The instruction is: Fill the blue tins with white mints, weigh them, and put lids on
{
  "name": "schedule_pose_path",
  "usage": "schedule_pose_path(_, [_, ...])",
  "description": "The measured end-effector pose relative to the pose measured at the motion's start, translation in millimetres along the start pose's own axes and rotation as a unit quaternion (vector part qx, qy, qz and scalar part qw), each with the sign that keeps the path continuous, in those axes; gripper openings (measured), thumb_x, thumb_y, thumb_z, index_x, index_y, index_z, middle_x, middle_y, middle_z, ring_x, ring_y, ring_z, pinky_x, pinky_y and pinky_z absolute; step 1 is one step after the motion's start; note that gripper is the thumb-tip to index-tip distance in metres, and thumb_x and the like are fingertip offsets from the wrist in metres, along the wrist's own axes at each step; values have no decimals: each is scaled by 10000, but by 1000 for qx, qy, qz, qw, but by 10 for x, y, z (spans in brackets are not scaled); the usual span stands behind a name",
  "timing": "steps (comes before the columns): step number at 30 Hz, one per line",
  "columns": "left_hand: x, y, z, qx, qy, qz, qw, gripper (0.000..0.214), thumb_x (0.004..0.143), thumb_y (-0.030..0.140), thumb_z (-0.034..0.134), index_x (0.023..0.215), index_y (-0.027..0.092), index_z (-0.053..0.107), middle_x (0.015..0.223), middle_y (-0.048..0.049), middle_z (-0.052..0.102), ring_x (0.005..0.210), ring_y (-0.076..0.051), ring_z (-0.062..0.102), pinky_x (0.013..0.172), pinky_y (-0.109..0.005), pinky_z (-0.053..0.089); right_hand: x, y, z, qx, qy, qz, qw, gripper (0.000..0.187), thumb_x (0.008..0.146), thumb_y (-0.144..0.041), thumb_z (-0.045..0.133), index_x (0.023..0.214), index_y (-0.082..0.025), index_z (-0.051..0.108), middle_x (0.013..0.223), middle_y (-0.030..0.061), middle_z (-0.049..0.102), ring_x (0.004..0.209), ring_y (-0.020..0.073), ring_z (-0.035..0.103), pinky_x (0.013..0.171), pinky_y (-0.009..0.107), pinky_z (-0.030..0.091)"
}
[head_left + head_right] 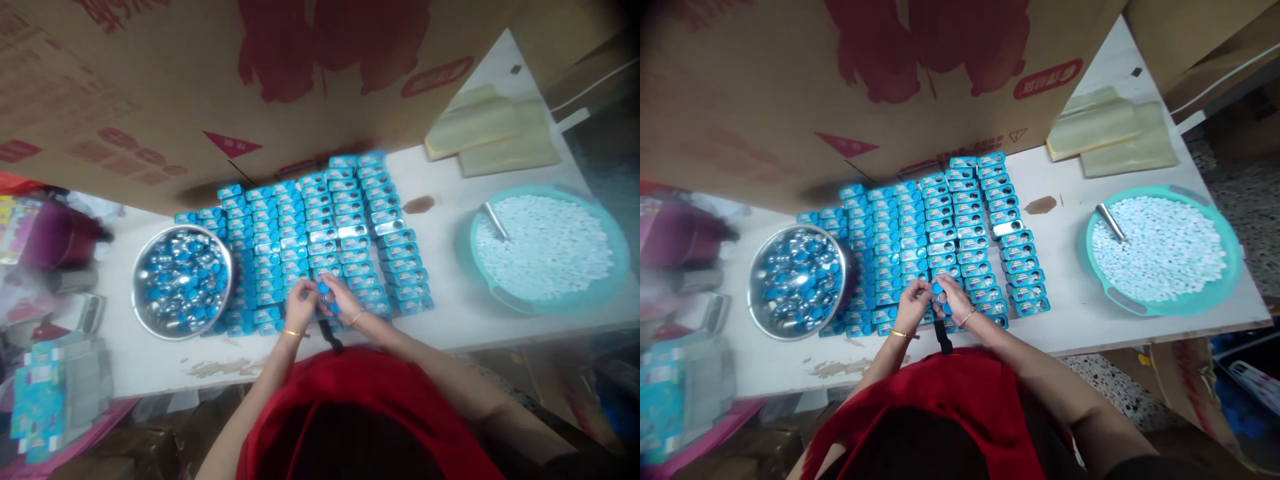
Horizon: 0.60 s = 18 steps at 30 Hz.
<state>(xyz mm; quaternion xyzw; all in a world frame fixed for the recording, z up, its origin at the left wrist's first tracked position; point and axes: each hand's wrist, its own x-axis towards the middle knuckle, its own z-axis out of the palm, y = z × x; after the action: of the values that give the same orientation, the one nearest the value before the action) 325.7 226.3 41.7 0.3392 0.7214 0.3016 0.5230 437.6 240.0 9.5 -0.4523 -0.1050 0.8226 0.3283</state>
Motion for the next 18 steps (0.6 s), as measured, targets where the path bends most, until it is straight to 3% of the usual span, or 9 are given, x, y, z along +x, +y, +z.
schedule_pose_path(4, [-74,-14,-11,-95,-11,-45,994,204,639,243,586,822,188,513,654,44,570,469,-113,578,466,-225,463,0,81,54,-46,37,-30,998,333,698,-491,666,853,-220,552,615,-66,474,442,47,411,336,139,298])
schedule_pose_path(9, [-96,-25,-34,-63,-10,-33,997,221,663,253,570,864,189,502,662,47,574,419,-94,555,432,-211,456,-42,89,120,-72,47,-1,996,364,690,-553,645,832,-239,527,504,-92,382,380,66,355,305,162,241])
schedule_pose_path(14, [-75,2,-36,-35,19,-17,999,191,673,271,602,832,174,556,679,14,612,559,-120,613,516,-208,477,-31,52,119,-101,68,-22,992,348,700,-567,636,814,-253,540,524,-66,445,411,85,402,344,192,289])
schedule_pose_path(18, [-25,-68,-18,-2,22,-10,1000,137,672,231,569,795,183,529,648,28,587,555,-115,585,519,-208,459,-27,66,106,-126,69,-26,989,340,728,-573,608,850,-264,539,541,-61,482,415,100,438,340,205,309])
